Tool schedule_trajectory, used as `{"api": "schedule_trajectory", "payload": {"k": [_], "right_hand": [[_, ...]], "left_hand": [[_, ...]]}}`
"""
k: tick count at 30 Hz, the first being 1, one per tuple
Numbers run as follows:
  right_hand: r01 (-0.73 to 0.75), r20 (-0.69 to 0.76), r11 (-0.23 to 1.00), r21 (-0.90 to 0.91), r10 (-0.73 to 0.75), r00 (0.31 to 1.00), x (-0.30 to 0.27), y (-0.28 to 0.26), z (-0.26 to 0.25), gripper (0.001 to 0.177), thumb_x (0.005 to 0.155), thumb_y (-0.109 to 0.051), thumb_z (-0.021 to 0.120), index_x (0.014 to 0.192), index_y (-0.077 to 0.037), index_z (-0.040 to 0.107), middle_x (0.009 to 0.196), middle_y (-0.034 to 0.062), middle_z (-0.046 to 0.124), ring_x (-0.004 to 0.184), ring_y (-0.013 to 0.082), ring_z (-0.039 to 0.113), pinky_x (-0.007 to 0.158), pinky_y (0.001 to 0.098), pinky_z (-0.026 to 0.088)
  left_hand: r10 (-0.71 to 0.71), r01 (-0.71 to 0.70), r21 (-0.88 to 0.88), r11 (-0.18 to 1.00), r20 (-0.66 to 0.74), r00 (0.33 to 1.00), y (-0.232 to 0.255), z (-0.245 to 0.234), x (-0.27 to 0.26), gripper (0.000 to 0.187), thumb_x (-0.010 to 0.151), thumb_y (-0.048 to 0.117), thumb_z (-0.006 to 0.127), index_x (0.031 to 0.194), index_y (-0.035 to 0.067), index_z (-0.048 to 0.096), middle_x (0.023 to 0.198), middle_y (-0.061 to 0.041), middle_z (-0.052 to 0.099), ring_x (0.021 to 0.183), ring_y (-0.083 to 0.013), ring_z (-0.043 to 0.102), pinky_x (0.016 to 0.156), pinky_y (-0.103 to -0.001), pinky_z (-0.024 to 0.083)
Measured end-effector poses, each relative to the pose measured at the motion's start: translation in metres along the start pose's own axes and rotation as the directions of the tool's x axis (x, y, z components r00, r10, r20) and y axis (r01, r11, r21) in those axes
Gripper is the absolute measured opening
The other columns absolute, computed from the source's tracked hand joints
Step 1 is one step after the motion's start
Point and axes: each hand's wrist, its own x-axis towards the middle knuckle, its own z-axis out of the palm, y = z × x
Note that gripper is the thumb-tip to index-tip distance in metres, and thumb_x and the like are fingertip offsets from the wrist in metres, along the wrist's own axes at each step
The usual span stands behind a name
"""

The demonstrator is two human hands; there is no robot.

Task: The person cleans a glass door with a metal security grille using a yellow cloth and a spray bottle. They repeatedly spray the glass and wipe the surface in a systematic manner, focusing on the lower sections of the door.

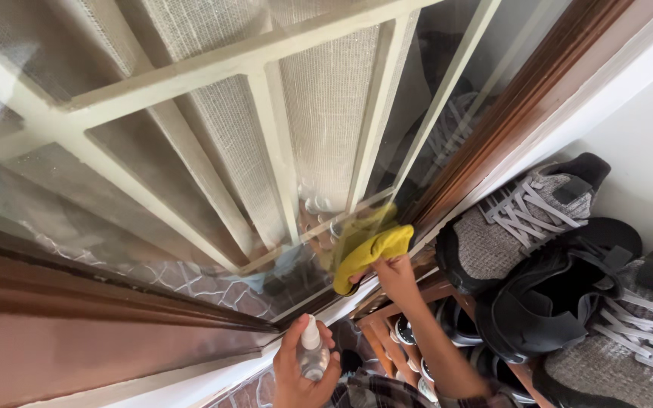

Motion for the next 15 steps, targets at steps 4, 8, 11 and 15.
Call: {"api": "schedule_trajectory", "payload": {"k": [4,8,11,15], "right_hand": [[-0.005,-0.157,0.996,-0.094,-0.009,0.988,-0.002,0.033,-0.04,0.017,0.105,-0.008,0.057,0.098,0.005,0.064,0.083,0.0197,0.076,0.07,0.0294,0.078,0.06,0.0378,0.06],[0.057,-0.211,0.995,0.078,-0.04,0.977,0.02,-0.026,-0.027,0.027,0.105,-0.024,0.057,0.105,0.003,0.061,0.084,0.0176,0.073,0.064,0.0277,0.073,0.056,0.0406,0.063],[0.065,-0.204,0.997,0.05,-0.053,0.977,0.029,-0.078,-0.004,0.035,0.105,-0.033,0.053,0.109,0.001,0.06,0.084,0.0168,0.074,0.063,0.0264,0.074,0.056,0.0388,0.062],[0.023,-0.223,1.0,-0.011,-0.025,0.975,0.033,-0.096,0.012,0.035,0.108,-0.033,0.051,0.112,0.001,0.059,0.085,0.018,0.074,0.062,0.0274,0.073,0.055,0.04,0.062]], "left_hand": [[0.01,-0.01,-0.033,0.999,-0.02,1.0,-0.002,0.0,-0.002,0.083,0.074,-0.007,0.075,0.148,0.01,0.041,0.104,-0.011,0.07,0.083,-0.0146,0.07,0.073,-0.028,0.059],[-0.057,0.056,-0.05,0.997,-0.022,0.998,-0.003,-0.005,-0.008,0.084,0.074,-0.008,0.075,0.148,0.01,0.041,0.103,-0.012,0.07,0.084,-0.0148,0.07,0.073,-0.029,0.06],[-0.051,0.05,-0.052,0.997,-0.015,0.999,-0.004,-0.008,-0.007,0.084,0.074,-0.008,0.074,0.149,0.01,0.04,0.104,-0.012,0.07,0.084,-0.0144,0.07,0.073,-0.029,0.06],[-0.085,0.085,-0.022,0.996,-0.005,0.996,0.001,-0.008,-0.004,0.083,0.074,-0.008,0.074,0.148,0.01,0.04,0.103,-0.011,0.07,0.083,-0.0148,0.07,0.072,-0.029,0.06]]}}
